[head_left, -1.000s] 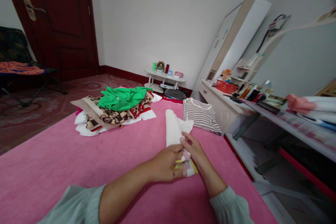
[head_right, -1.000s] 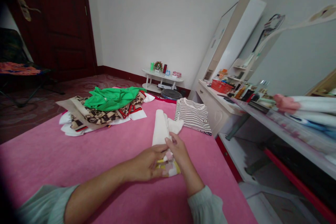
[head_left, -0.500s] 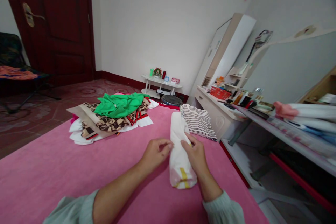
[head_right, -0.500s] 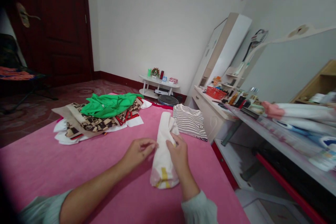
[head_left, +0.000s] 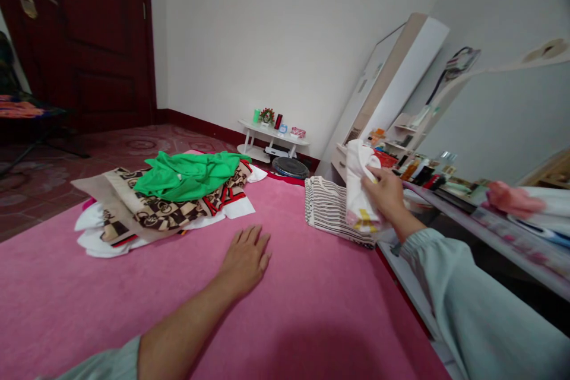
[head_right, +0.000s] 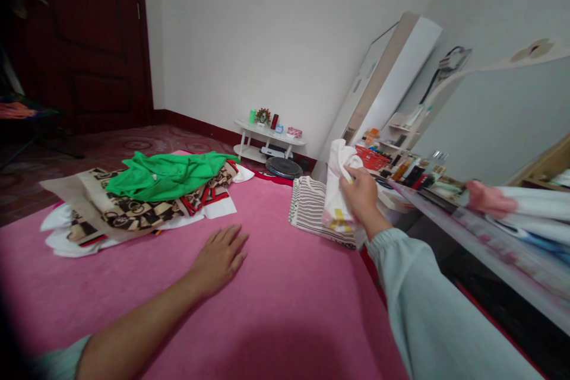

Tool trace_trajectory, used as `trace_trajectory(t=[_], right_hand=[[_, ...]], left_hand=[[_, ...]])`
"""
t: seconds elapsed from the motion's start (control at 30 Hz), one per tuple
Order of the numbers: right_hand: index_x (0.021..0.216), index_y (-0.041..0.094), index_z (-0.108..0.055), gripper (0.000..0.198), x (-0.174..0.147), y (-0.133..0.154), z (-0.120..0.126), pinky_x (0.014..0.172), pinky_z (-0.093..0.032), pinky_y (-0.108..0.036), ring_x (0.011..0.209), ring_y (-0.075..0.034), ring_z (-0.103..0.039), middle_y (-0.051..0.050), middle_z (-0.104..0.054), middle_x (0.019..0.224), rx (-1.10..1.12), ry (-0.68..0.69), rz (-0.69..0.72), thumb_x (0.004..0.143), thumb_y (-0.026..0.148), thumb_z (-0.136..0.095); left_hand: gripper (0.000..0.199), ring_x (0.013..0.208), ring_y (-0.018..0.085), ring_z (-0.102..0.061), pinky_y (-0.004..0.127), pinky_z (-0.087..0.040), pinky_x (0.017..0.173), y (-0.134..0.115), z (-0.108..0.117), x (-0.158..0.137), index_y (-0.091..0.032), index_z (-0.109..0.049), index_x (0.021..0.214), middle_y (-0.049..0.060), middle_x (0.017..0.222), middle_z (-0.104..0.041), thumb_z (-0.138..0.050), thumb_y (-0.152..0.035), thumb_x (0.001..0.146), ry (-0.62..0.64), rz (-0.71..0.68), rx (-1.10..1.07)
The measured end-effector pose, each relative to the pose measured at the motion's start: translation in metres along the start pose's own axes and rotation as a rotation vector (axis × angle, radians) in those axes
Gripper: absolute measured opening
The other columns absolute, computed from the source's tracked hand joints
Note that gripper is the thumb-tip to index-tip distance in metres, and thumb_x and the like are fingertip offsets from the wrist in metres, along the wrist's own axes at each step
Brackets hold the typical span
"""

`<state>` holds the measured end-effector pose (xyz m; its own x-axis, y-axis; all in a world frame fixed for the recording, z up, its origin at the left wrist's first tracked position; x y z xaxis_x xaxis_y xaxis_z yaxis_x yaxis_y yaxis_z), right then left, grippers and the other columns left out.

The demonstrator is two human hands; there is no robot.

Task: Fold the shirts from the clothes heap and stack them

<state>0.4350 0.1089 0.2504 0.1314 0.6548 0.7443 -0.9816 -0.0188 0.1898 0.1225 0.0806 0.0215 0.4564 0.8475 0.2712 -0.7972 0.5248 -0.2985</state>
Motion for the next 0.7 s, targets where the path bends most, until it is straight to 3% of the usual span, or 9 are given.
trace_trajectory(t=[0.13,0.27,0.33,0.43,0.5,0.6,0.7], right_hand=[[0.121,0.018,-0.065,0.044,0.009,-0.032,-0.062,0.084,-0.045,-0.034,0.098,-0.026,-0.059,-0.012,-0.066,0.111,-0.194,0.109,-0.074,0.080,0.029,-0.052],[0.116,0.016,-0.066,0.040,-0.036,-0.060,-0.136,0.077,-0.044,-0.033,0.093,-0.027,-0.062,-0.015,-0.066,0.105,-0.298,0.384,-0.181,0.081,0.028,-0.051],[0.118,0.013,-0.065,0.041,-0.057,-0.067,-0.157,0.077,-0.044,-0.035,0.093,-0.028,-0.062,-0.019,-0.064,0.109,-0.315,0.429,-0.206,0.085,0.029,-0.046],[0.120,0.011,-0.063,0.043,-0.066,-0.073,-0.163,0.080,-0.043,-0.037,0.097,-0.030,-0.061,-0.022,-0.061,0.114,-0.271,0.396,-0.236,0.087,0.033,-0.044],[0.110,0.010,-0.068,0.043,-0.062,-0.081,-0.160,0.081,-0.043,-0.037,0.094,-0.029,-0.062,-0.021,-0.065,0.106,-0.120,0.378,-0.280,0.084,0.040,-0.052],[0.098,0.008,-0.072,0.050,-0.053,-0.101,-0.143,0.080,-0.045,-0.035,0.090,-0.027,-0.063,-0.019,-0.069,0.094,0.078,0.305,-0.367,0.088,0.048,-0.044],[0.100,0.004,-0.070,0.047,-0.060,-0.139,-0.118,0.073,-0.049,-0.033,0.083,-0.024,-0.064,-0.017,-0.070,0.090,0.208,0.129,-0.557,0.088,0.041,-0.043]], left_hand=[[0.047,0.136,0.029,-0.034,0.048,-0.021,0.114,0.002,0.003,0.002,-0.021,-0.049,0.137,0.012,0.148,-0.039,-0.037,-0.039,0.095,0.006,0.010,-0.006],[0.047,0.137,0.028,-0.034,0.047,-0.021,0.115,0.003,0.004,0.002,-0.022,-0.049,0.137,0.011,0.148,-0.039,-0.037,-0.039,0.094,0.006,0.024,-0.012],[0.047,0.137,0.028,-0.033,0.047,-0.021,0.115,0.002,0.003,0.002,-0.022,-0.048,0.137,0.011,0.148,-0.038,-0.037,-0.039,0.095,0.008,0.025,-0.013],[0.047,0.137,0.028,-0.033,0.048,-0.021,0.115,0.001,0.003,0.002,-0.022,-0.048,0.137,0.011,0.148,-0.038,-0.036,-0.039,0.095,0.016,0.028,-0.005],[0.048,0.137,0.028,-0.033,0.048,-0.021,0.115,0.002,0.002,0.002,-0.022,-0.048,0.138,0.011,0.149,-0.038,-0.037,-0.039,0.095,0.016,0.031,0.000],[0.047,0.137,0.028,-0.033,0.048,-0.021,0.115,0.002,0.001,0.002,-0.022,-0.048,0.137,0.011,0.148,-0.039,-0.037,-0.039,0.094,0.009,0.023,0.000],[0.046,0.136,0.028,-0.034,0.048,-0.022,0.115,0.002,0.001,0.003,-0.022,-0.050,0.136,0.012,0.147,-0.040,-0.038,-0.038,0.094,0.003,0.020,-0.005]])
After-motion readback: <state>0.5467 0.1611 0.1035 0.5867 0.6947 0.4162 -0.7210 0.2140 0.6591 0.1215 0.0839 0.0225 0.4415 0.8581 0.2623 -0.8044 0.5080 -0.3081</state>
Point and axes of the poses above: each hand's wrist, its own x-axis towards the middle knuckle, its own z-axis out of the back of the hand, y = z × x, the point moved 9 cm from there along x, towards the middle knuckle
